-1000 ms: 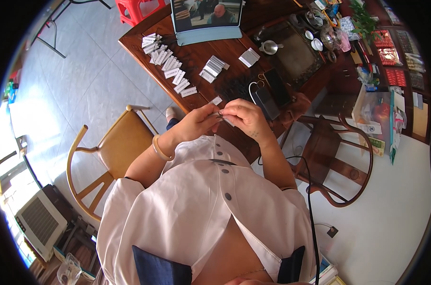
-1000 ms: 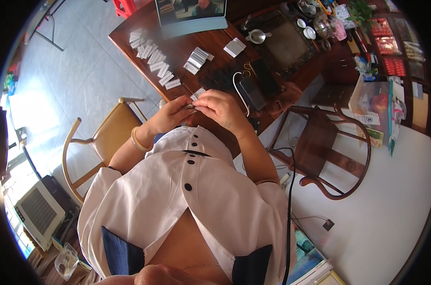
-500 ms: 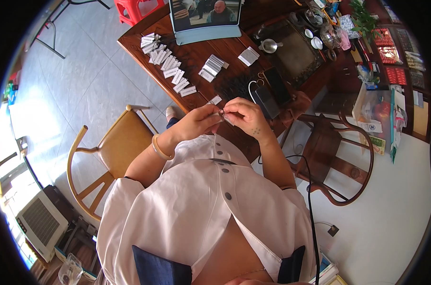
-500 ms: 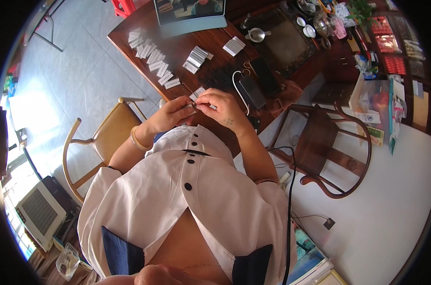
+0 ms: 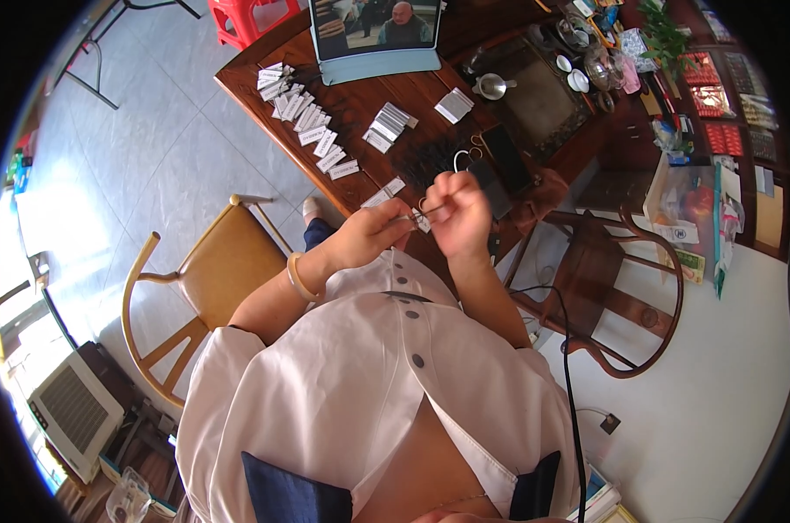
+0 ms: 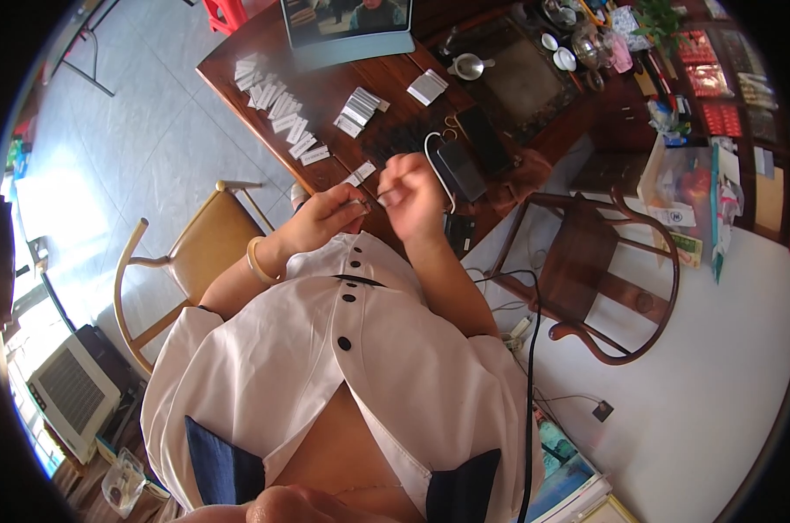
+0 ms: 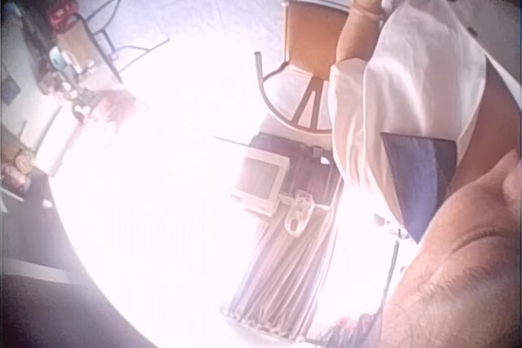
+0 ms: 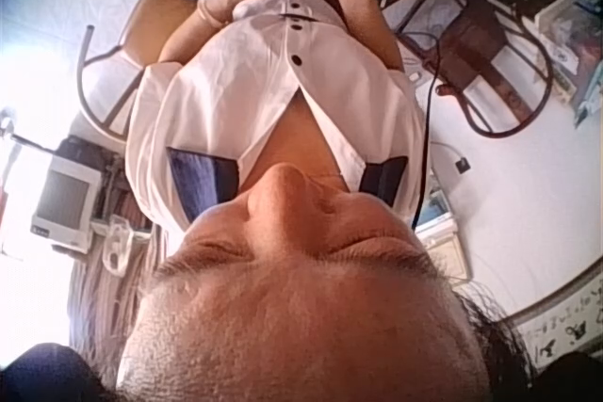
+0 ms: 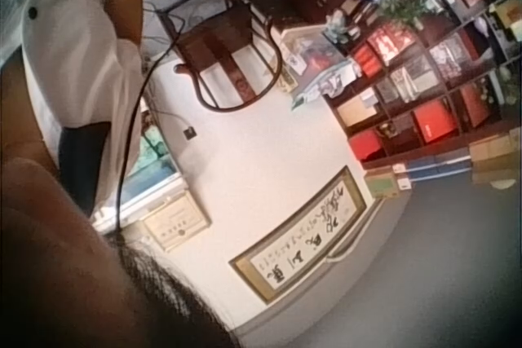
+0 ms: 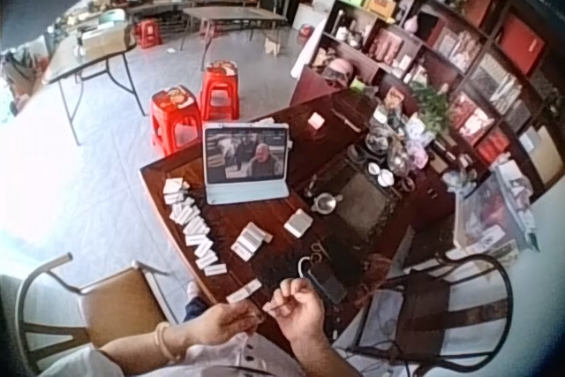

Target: Manually assembling small white plastic housings by inserting circular metal rings.

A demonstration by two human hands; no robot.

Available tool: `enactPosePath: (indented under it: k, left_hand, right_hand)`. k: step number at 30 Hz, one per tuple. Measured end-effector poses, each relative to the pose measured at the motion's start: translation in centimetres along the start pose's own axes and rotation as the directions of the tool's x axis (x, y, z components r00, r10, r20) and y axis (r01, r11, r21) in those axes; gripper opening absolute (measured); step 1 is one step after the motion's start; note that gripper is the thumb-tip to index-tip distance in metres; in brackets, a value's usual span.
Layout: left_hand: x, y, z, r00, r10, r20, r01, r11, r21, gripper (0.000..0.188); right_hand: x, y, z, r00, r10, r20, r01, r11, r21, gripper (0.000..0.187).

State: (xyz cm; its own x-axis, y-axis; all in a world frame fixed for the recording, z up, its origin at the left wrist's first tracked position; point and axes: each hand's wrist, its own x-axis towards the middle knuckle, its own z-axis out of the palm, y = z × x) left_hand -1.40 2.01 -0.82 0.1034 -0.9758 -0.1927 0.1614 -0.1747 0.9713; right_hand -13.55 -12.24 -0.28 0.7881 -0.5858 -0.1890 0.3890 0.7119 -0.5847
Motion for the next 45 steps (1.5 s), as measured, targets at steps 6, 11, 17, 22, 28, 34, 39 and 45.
enactPosePath:
  k: [6,11,17,22,28,34,39,45]
  left_hand:
    - [0.0,-0.5,-0.1,0.994,-0.039,-0.097,0.034,0.998,-0.050,0.015]
    - [0.2,-0.3,0.2,0.985,0.096,-0.143,-0.063,0.974,0.220,0.017]
    - [0.5,-0.3,0.0,0.980,0.107,-0.169,-0.073,0.978,0.196,0.014]
    - [0.7,0.0,0.0,0.988,0.097,-0.123,-0.073,0.979,0.192,0.014]
    - [0.5,0.0,0.2,0.992,0.070,-0.106,-0.055,0.989,0.140,0.014]
    - [0.5,-0.9,-0.1,0.993,0.098,-0.067,-0.085,0.982,0.169,0.014]
    - [0.2,-1.2,-0.8,0.998,0.058,-0.038,-0.047,0.967,0.249,0.014]
    - [0.7,-1.0,-0.7,0.976,0.211,-0.058,-0.192,0.952,0.240,0.021]
  right_hand:
    - [-0.5,-1.8,-1.0,0.998,0.002,-0.062,-0.034,0.860,-0.510,0.014]
    - [-0.9,-0.3,-0.2,0.997,0.072,0.025,-0.037,0.744,-0.667,0.013]
    - [-1.0,-1.4,1.1,0.955,-0.273,0.112,0.250,0.547,-0.799,0.013]
    - [-0.7,-1.4,0.4,0.982,-0.167,0.082,0.174,0.666,-0.726,0.012]
    - [-1.0,-1.1,-0.2,0.989,0.087,0.124,0.027,0.702,-0.712,0.013]
    - [-1.0,-0.8,-0.3,0.993,0.121,-0.001,-0.090,0.732,-0.675,0.012]
    - [-2.2,-1.6,1.9,0.995,-0.023,0.094,0.084,0.696,-0.713,0.009]
    - [-1.9,-1.2,2.0,0.860,-0.137,0.492,0.499,0.027,-0.866,0.004]
